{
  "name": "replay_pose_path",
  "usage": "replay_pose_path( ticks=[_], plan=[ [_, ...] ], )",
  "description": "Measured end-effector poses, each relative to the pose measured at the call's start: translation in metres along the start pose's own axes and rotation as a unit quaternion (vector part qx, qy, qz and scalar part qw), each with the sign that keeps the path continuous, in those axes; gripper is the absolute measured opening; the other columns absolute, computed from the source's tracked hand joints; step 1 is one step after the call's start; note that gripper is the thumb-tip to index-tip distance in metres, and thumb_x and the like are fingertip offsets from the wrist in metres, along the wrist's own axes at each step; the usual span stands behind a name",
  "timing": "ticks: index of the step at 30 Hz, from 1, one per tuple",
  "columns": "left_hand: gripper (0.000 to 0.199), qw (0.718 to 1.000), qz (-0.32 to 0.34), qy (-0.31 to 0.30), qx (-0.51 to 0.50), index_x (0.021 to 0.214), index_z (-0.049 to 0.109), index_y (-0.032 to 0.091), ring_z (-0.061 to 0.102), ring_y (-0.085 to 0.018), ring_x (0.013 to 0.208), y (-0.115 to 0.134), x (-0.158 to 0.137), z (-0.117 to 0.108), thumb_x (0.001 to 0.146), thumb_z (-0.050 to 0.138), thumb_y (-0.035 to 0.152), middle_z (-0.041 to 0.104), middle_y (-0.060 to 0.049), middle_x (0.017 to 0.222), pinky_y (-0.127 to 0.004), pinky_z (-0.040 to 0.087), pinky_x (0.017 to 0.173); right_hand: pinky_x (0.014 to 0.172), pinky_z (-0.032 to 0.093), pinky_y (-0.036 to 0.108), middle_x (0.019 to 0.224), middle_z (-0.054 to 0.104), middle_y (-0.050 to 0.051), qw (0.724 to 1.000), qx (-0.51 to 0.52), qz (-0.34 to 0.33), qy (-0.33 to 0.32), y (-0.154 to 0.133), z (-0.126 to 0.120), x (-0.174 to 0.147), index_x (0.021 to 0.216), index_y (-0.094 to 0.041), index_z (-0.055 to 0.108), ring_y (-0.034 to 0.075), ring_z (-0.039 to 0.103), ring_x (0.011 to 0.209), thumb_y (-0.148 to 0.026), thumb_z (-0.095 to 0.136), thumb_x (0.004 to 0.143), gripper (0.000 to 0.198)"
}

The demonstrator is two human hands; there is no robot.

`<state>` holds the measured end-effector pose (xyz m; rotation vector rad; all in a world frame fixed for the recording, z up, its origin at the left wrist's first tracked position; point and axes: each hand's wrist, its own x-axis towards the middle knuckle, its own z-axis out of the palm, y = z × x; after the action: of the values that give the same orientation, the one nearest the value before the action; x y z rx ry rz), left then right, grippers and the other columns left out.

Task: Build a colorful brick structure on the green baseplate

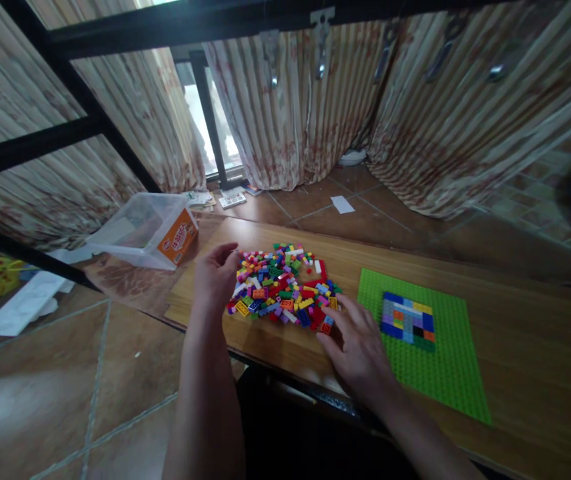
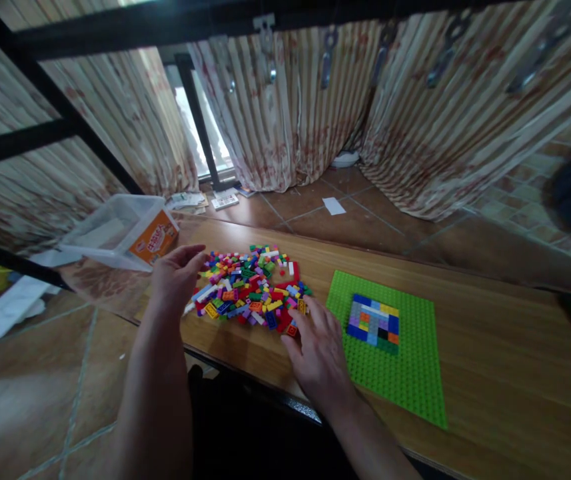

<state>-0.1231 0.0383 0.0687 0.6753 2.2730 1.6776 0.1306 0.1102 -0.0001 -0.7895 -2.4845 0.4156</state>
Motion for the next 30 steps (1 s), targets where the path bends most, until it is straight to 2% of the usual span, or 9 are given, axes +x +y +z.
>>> replay_pose_path(
  ticks=[3, 6, 8, 11, 13, 18, 23, 26, 30],
  plan=[
    [0.027, 0.991, -0.021, -0.033, 0.128, 0.091, 0.07, 0.013, 0.059, -0.015, 0.065, -0.005, 0.003, -0.042, 0.071, 0.062, 0.03, 0.069, -0.004, 0.076, -0.025, 0.044, 0.062, 0.101, 0.042, 0.053, 0.133, 0.053, 0.013, 1.0, 0.029, -0.004, 0.011, -0.002, 0.002, 0.002, 0.118, -0.021, 0.062, 0.03, 0.05, 0.121, -0.033, 0.055, 0.088, 0.033],
    [0.019, 0.955, -0.049, -0.101, 0.276, 0.079, 0.067, 0.014, 0.058, -0.016, 0.064, -0.015, 0.001, -0.074, 0.065, 0.065, 0.027, 0.067, -0.003, 0.071, -0.026, 0.042, 0.06, 0.1, 0.044, 0.051, 0.13, 0.056, 0.011, 0.998, 0.062, -0.019, 0.016, -0.007, 0.006, 0.004, 0.114, -0.023, 0.063, 0.028, 0.052, 0.119, -0.033, 0.054, 0.089, 0.029],
    [0.02, 0.928, -0.066, -0.15, 0.334, 0.078, 0.066, 0.015, 0.058, -0.017, 0.065, -0.022, -0.001, -0.083, 0.061, 0.067, 0.025, 0.066, -0.002, 0.072, -0.026, 0.041, 0.06, 0.1, 0.044, 0.05, 0.128, 0.057, 0.01, 0.996, 0.077, -0.024, 0.023, -0.009, 0.008, 0.007, 0.111, -0.023, 0.065, 0.027, 0.054, 0.117, -0.033, 0.053, 0.089, 0.027],
    [0.019, 0.896, -0.1, -0.213, 0.376, 0.073, 0.065, 0.016, 0.057, -0.016, 0.065, -0.033, -0.003, -0.081, 0.055, 0.07, 0.021, 0.064, -0.001, 0.07, -0.024, 0.04, 0.058, 0.099, 0.045, 0.05, 0.126, 0.059, 0.009, 0.995, 0.09, -0.02, 0.043, -0.01, 0.009, 0.012, 0.107, -0.024, 0.066, 0.027, 0.055, 0.115, -0.033, 0.053, 0.09, 0.024],
    [0.017, 0.885, -0.115, -0.228, 0.388, 0.068, 0.064, 0.017, 0.056, -0.016, 0.063, -0.037, -0.003, -0.076, 0.052, 0.071, 0.018, 0.064, 0.0, 0.067, -0.024, 0.039, 0.056, 0.098, 0.046, 0.049, 0.126, 0.06, 0.009, 0.993, 0.099, -0.021, 0.054, -0.009, 0.01, 0.014, 0.106, -0.025, 0.067, 0.027, 0.056, 0.114, -0.033, 0.053, 0.09, 0.023],
    [0.011, 0.88, -0.117, -0.228, 0.399, 0.062, 0.065, 0.019, 0.056, -0.015, 0.061, -0.038, -0.001, -0.073, 0.052, 0.069, 0.016, 0.063, 0.0, 0.06, -0.023, 0.036, 0.053, 0.095, 0.047, 0.048, 0.123, 0.062, 0.008, 0.991, 0.11, -0.016, 0.069, -0.008, 0.01, 0.016, 0.102, -0.026, 0.068, 0.025, 0.059, 0.109, -0.033, 0.053, 0.09, 0.02],
    [0.004, 0.874, -0.1, -0.244, 0.409, 0.058, 0.064, 0.019, 0.053, -0.015, 0.057, -0.039, 0.003, -0.072, 0.057, 0.065, 0.022, 0.06, 0.0, 0.055, -0.023, 0.034, 0.051, 0.096, 0.047, 0.047, 0.119, 0.063, 0.008, 0.991, 0.109, -0.024, 0.079, -0.013, 0.008, 0.017, 0.103, -0.025, 0.068, 0.024, 0.059, 0.11, -0.027, 0.053, 0.091, 0.019],
    [0.017, 0.86, -0.093, -0.254, 0.433, 0.053, 0.059, 0.019, 0.048, -0.014, 0.052, -0.038, 0.004, -0.075, 0.061, 0.062, 0.033, 0.055, 0.001, 0.051, -0.024, 0.03, 0.048, 0.095, 0.047, 0.046, 0.118, 0.065, 0.007, 0.989, 0.117, -0.033, 0.088, -0.016, 0.007, 0.019, 0.101, -0.025, 0.068, 0.023, 0.058, 0.11, -0.023, 0.053, 0.091, 0.018],
    [0.03, 0.884, -0.056, -0.271, 0.376, 0.056, 0.058, 0.02, 0.048, -0.016, 0.052, -0.017, -0.001, -0.085, 0.066, 0.058, 0.048, 0.055, -0.001, 0.054, -0.026, 0.033, 0.049, 0.093, 0.047, 0.044, 0.114, 0.067, 0.006, 0.984, 0.132, -0.036, 0.117, -0.017, 0.004, 0.024, 0.099, -0.024, 0.068, 0.022, 0.059, 0.107, -0.02, 0.053, 0.091, 0.017]
  ],
)
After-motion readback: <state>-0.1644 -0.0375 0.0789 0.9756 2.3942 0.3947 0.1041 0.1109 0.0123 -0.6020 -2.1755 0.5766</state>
